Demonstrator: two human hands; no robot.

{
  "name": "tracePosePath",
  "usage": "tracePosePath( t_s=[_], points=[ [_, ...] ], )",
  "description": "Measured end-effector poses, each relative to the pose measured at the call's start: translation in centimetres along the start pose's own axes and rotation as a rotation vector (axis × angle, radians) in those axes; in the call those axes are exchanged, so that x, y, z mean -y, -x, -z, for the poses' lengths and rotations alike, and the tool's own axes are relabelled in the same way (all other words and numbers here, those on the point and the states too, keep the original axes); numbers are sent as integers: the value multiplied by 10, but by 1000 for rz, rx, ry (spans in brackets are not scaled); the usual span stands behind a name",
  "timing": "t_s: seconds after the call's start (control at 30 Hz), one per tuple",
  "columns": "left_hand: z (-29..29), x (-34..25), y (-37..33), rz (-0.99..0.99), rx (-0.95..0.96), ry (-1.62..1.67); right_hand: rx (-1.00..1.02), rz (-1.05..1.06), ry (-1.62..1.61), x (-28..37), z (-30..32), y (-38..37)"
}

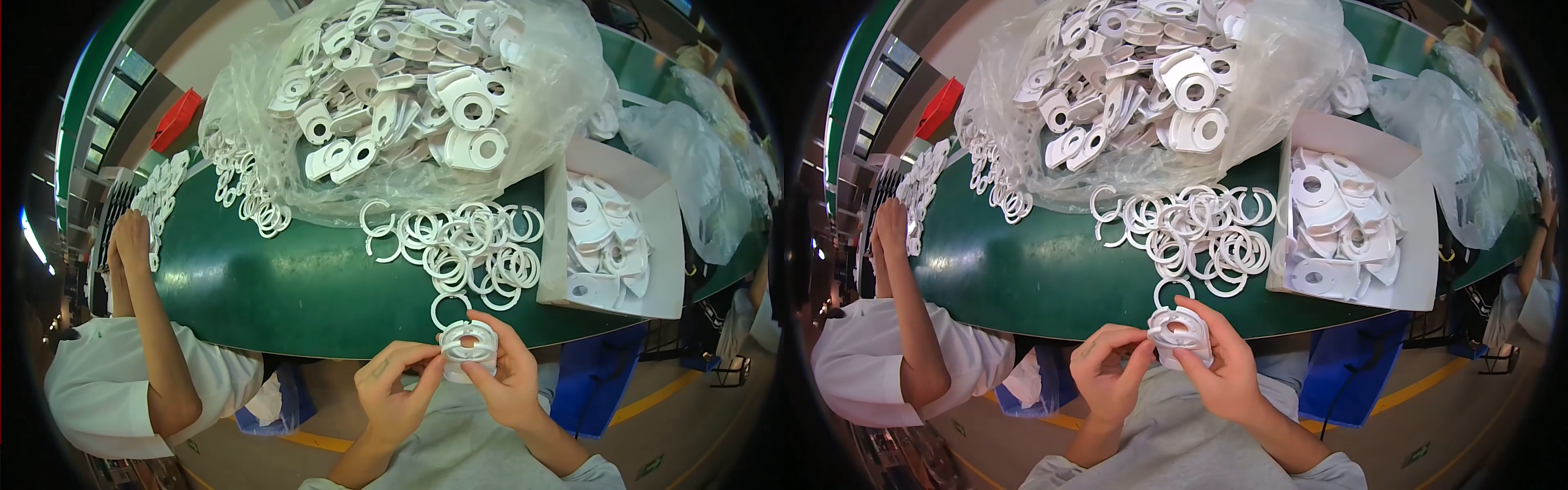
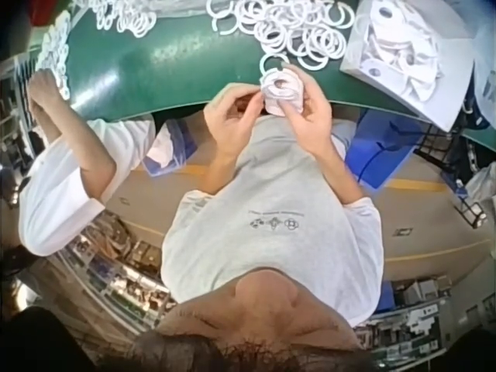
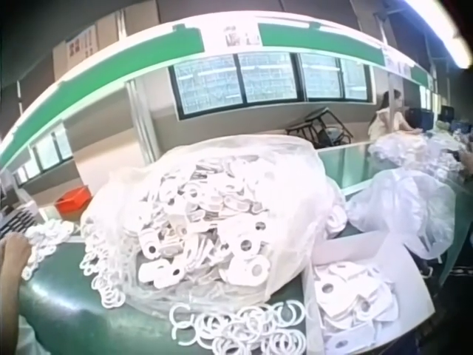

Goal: Assembling small white plastic components by fitting rings onto circular bases.

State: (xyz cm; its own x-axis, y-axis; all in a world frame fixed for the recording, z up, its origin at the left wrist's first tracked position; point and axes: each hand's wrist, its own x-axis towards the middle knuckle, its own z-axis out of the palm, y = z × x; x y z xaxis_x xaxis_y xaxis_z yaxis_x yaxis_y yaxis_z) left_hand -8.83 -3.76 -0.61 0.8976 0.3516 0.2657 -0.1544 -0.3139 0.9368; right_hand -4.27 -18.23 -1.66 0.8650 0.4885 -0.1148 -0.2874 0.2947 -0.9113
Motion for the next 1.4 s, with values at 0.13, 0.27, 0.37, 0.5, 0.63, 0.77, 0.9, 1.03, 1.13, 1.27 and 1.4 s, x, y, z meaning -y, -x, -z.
tracePosePath(
  t_s=[0.13, 0.27, 0.37, 0.5, 0.63, 0.77, 0.9, 1.03, 1.13, 1.27, 1.4],
  points=[
    [-2, 2, -1, 54, -43, 48, -42, -101, -139, -2, 1, -4],
    [-1, 4, -3, 44, -2, 26, -54, -120, -190, -6, 4, -4],
    [-2, 0, -7, 82, 40, 3, -59, -126, -189, -6, 4, -3],
    [0, 6, -10, 148, 66, 85, -73, -113, -152, -5, 1, -2],
    [1, 2, -11, 276, 110, 321, -80, -17, -94, -9, -1, 0],
    [2, 6, -9, 244, 128, 275, -85, 14, -18, -10, -1, 0],
    [1, 3, -8, 304, 112, 326, -69, 33, 33, -14, 1, 1],
    [0, 0, -7, 309, 89, 254, -69, 22, 44, -15, 1, 0],
    [-2, 5, -6, 233, 90, 172, -78, 24, 42, -14, 0, 0],
    [-5, 4, 0, 201, 82, 167, -73, 70, 10, -10, 1, 0],
    [-6, 4, -5, 124, 62, 119, -124, 38, 55, -8, 2, -3]
  ],
)
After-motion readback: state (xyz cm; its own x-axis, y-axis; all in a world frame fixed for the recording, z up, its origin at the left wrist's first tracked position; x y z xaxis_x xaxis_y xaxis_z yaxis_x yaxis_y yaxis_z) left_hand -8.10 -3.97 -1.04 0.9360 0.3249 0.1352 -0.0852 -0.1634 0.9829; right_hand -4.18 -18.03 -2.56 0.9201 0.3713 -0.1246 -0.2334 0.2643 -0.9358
